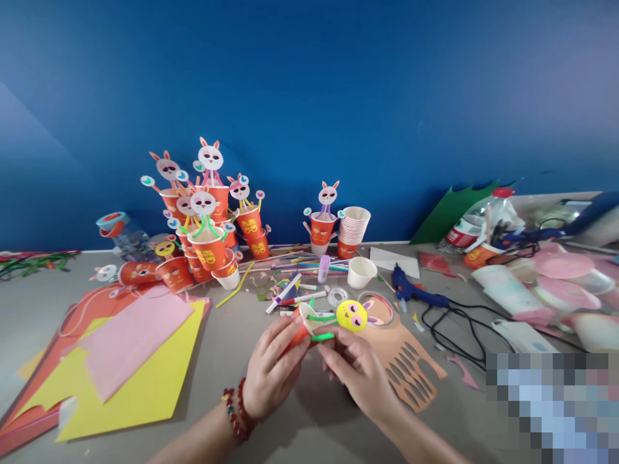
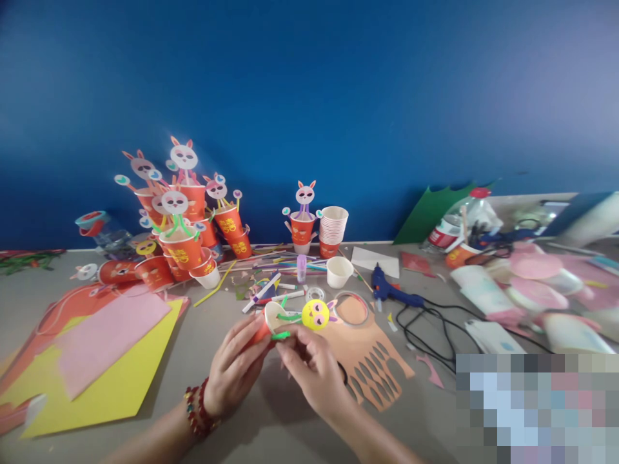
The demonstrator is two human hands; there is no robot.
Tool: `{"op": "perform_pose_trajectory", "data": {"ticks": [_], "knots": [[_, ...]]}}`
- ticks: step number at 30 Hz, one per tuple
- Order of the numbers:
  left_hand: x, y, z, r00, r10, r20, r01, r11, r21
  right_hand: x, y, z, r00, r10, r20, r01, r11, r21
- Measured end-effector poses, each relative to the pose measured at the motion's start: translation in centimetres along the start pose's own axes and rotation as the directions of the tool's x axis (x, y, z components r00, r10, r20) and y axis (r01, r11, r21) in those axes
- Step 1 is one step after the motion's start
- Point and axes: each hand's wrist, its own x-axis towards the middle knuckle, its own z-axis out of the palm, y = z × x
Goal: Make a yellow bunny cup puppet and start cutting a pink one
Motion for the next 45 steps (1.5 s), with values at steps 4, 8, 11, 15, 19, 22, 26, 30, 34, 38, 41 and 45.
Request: {"op": "perform_pose_trajectory", "data": {"ticks": [4, 8, 11, 15, 19, 22, 26, 30, 34, 38, 41, 45], "knots": [[-0.4, -0.6, 0.1, 1.0, -0.001, -0.002, 0.001, 1.0, 0.025, -0.1, -0.4, 0.2, 0.996, 0.036, 0.083, -0.047, 0.991, 0.125], [-0.2, -0.8, 0.1, 1.0, -0.013, -0.008, 0.013, 1.0, 0.029, -0.4, -0.4, 0.4, 0.991, 0.01, 0.132, -0.045, 0.964, 0.26], [0.1, -0.8, 0.1, 1.0, -0.015, -0.013, 0.015, 1.0, 0.023, -0.6, -0.3, 0.6, 0.988, 0.017, 0.154, -0.068, 0.942, 0.33], [0.2, -0.8, 0.1, 1.0, -0.03, 0.007, 0.03, 0.998, 0.047, -0.9, -0.4, 0.8, 0.983, 0.048, 0.175, -0.119, 0.897, 0.425], [0.2, -0.9, 0.2, 0.999, -0.052, 0.012, 0.052, 0.998, 0.048, -1.3, -0.7, 1.3, 0.978, 0.061, 0.2, -0.156, 0.853, 0.498], [0.0, -0.9, 0.4, 0.997, -0.081, 0.017, 0.08, 0.997, 0.013, -1.6, -0.8, 1.6, 0.971, 0.057, 0.23, -0.176, 0.827, 0.535], [-0.4, -0.8, 0.9, 0.992, -0.117, 0.038, 0.117, 0.993, -0.012, -1.9, -0.8, 1.9, 0.96, 0.037, 0.278, -0.198, 0.794, 0.575], [-0.8, -0.7, 1.2, 0.989, -0.133, 0.06, 0.134, 0.991, -0.018, -2.0, -0.6, 1.9, 0.947, 0.02, 0.321, -0.214, 0.785, 0.582], [-0.7, -0.6, 1.2, 0.984, -0.166, 0.057, 0.168, 0.985, -0.028, -2.0, -0.5, 1.9, 0.946, 0.012, 0.325, -0.2, 0.809, 0.552], [-0.5, -0.4, 1.2, 0.979, -0.198, 0.042, 0.2, 0.978, -0.056, -2.1, -0.5, 2.0, 0.933, -0.007, 0.359, -0.183, 0.851, 0.493], [-0.8, -0.2, 1.4, 0.971, -0.237, 0.023, 0.238, 0.968, -0.075, -2.3, -0.5, 2.1, 0.929, -0.005, 0.37, -0.155, 0.903, 0.401], [-1.4, -0.3, 1.7, 0.88, -0.474, 0.027, 0.469, 0.859, -0.204, -2.8, -0.8, 1.8, 0.918, -0.113, 0.381, 0.021, 0.971, 0.237]]}}
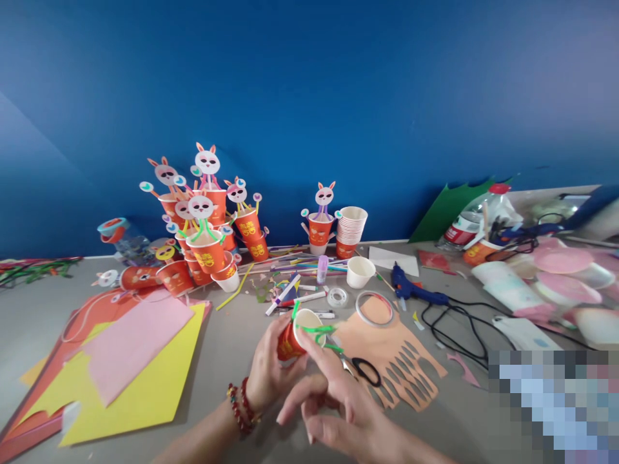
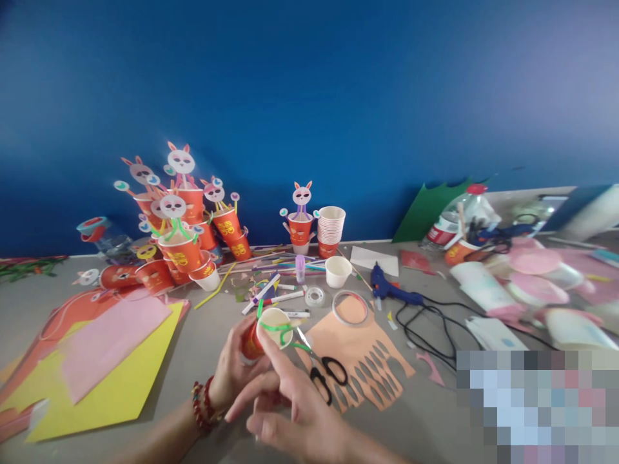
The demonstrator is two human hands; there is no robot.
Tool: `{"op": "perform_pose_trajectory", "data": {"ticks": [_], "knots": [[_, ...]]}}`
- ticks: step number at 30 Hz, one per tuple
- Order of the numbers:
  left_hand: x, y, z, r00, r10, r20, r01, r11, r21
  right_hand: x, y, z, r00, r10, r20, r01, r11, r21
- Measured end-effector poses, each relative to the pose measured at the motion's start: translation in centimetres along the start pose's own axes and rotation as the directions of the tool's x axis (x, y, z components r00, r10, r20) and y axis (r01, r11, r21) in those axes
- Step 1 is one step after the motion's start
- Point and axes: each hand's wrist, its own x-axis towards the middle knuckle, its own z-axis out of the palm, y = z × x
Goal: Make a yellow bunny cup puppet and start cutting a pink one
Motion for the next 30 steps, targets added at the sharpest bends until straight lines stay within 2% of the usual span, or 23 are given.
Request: {"op": "perform_pose_trajectory", "data": {"ticks": [3, 5, 8, 9, 10, 12, 15, 17, 19, 23, 30], "knots": [[0.3, -0.5, 0.0, 0.989, -0.148, 0.0, 0.143, 0.956, -0.256, -0.6, -0.4, -1.0, 0.978, -0.207, -0.008, 0.199, 0.952, -0.231], [0.6, -0.8, -0.2, 0.977, -0.209, 0.033, 0.205, 0.895, -0.397, -0.8, -0.6, -2.3, 0.936, -0.321, -0.144, 0.264, 0.912, -0.315], [0.8, -1.0, -0.5, 0.961, -0.254, 0.11, 0.274, 0.813, -0.515, -0.4, -0.9, -4.3, 0.829, -0.365, -0.423, 0.211, 0.905, -0.368], [0.7, -1.1, -0.6, 0.957, -0.26, 0.13, 0.288, 0.79, -0.541, -0.1, -1.1, -4.8, 0.8, -0.374, -0.469, 0.175, 0.894, -0.413], [0.6, -1.1, -0.7, 0.953, -0.265, 0.148, 0.301, 0.771, -0.561, 0.3, -1.2, -5.2, 0.792, -0.383, -0.476, 0.14, 0.872, -0.469], [0.5, -1.1, -0.9, 0.949, -0.266, 0.172, 0.315, 0.739, -0.595, 1.0, -1.4, -5.6, 0.825, -0.405, -0.395, 0.112, 0.802, -0.587], [0.4, -0.9, -1.1, 0.94, -0.268, 0.209, 0.339, 0.672, -0.659, 1.8, -1.3, -5.5, 0.891, -0.422, -0.167, 0.168, 0.648, -0.743], [0.5, -0.7, -1.2, 0.922, -0.282, 0.266, 0.385, 0.592, -0.708, 1.9, -0.9, -5.4, 0.901, -0.434, -0.018, 0.248, 0.548, -0.799], [0.7, -0.5, -1.2, 0.903, -0.286, 0.32, 0.427, 0.511, -0.746, 1.9, -0.5, -5.4, 0.893, -0.444, 0.08, 0.32, 0.497, -0.807], [0.8, -0.2, -1.3, 0.885, -0.255, 0.389, 0.464, 0.422, -0.779, 2.0, 0.0, -5.6, 0.883, -0.449, 0.136, 0.365, 0.475, -0.801], [0.7, 0.2, -1.3, 0.874, -0.243, 0.421, 0.486, 0.432, -0.76, 2.1, -0.6, -5.6, 0.919, -0.344, 0.194, 0.336, 0.42, -0.843]]}}
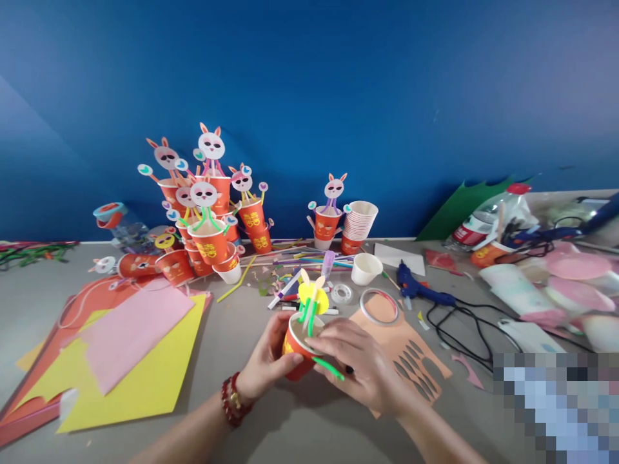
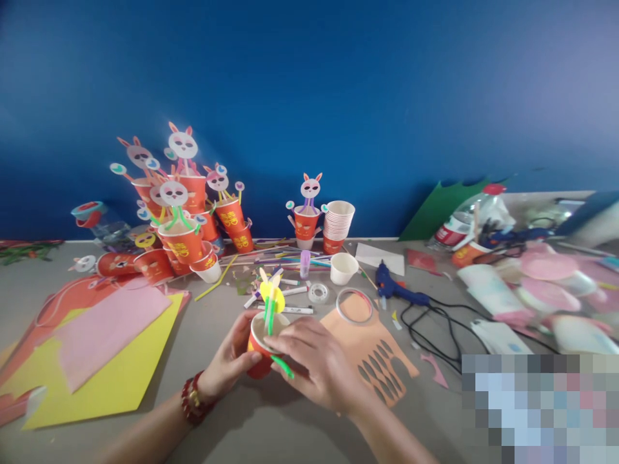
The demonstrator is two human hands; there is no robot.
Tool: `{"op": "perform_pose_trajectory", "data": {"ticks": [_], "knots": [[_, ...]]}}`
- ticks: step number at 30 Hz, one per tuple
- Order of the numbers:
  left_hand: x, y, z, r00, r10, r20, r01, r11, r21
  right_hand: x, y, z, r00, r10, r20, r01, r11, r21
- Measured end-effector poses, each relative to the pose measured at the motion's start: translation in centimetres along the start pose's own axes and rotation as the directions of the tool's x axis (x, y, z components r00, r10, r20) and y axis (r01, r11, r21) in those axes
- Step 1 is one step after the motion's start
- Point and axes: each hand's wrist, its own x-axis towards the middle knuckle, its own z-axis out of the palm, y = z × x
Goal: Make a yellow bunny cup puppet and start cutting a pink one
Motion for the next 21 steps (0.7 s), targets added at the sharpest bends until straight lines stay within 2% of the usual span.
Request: {"op": "perform_pose_trajectory", "data": {"ticks": [10, 13, 17, 21], "knots": [[0.14, 0.29, 0.18, 1.0, 0.029, 0.001, -0.029, 0.999, 0.044, 0.46, 0.08, -0.05, 0.993, -0.067, -0.098, 0.06, 0.996, -0.065], [0.16, 0.34, 0.19, 0.999, 0.043, 0.002, -0.044, 0.997, 0.063, 0.43, 0.09, -0.01, 0.992, -0.062, -0.107, 0.056, 0.997, -0.056], [0.06, 0.22, 0.13, 0.998, 0.064, -0.002, -0.064, 0.993, 0.099, 0.29, -0.01, -0.01, 0.993, 0.006, -0.114, -0.008, 1.0, -0.014], [-0.1, 0.16, 0.1, 0.998, 0.064, -0.004, -0.063, 0.989, 0.133, 0.29, 0.04, -0.05, 0.994, -0.049, -0.097, 0.048, 0.999, -0.006]]}}
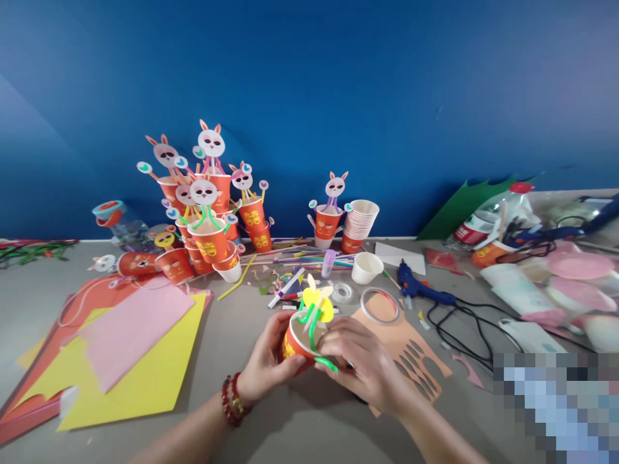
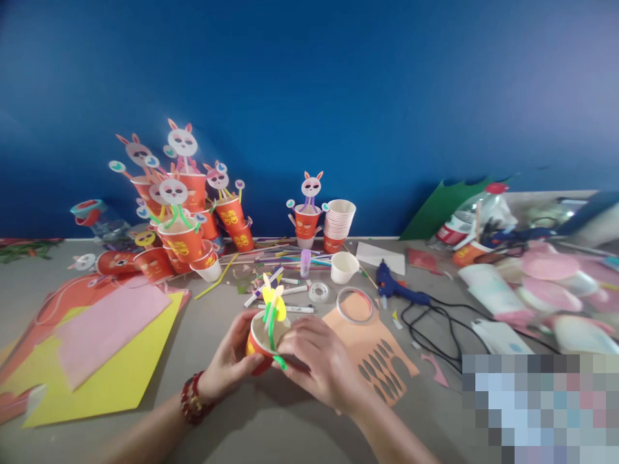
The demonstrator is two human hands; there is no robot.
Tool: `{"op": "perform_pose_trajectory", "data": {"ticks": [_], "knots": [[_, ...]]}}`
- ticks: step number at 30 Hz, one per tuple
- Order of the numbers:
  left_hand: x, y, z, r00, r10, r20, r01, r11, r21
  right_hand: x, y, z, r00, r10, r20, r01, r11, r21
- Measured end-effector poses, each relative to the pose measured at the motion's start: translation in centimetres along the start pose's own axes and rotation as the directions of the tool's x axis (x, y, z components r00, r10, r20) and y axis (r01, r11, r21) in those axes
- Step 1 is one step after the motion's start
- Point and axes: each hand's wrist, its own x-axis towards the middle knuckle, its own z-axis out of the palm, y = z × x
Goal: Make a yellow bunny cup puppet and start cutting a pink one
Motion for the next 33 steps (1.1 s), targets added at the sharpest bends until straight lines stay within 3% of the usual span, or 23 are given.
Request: {"op": "perform_pose_trajectory", "data": {"ticks": [4, 10, 20, 33], "knots": [[0.0, 0.0, 0.0, 1.0, -0.019, 0.021, 0.019, 1.0, 0.011, 0.0, 0.2, 0.0, 0.999, -0.032, 0.041, 0.033, 0.999, -0.027], [0.1, -0.1, -0.1, 0.999, -0.034, 0.027, 0.033, 0.999, 0.03, 0.1, 0.1, -0.4, 0.99, 0.027, 0.135, -0.016, 0.997, -0.079], [0.0, 0.1, 0.0, 1.0, -0.016, 0.025, 0.014, 0.998, 0.064, 0.3, -0.2, -0.5, 0.998, 0.012, 0.06, -0.007, 0.997, -0.078], [0.3, 0.4, -0.1, 0.998, 0.043, 0.037, -0.053, 0.937, 0.346, 0.6, -0.9, -0.4, 0.998, 0.048, 0.051, -0.046, 0.997, -0.054]]}}
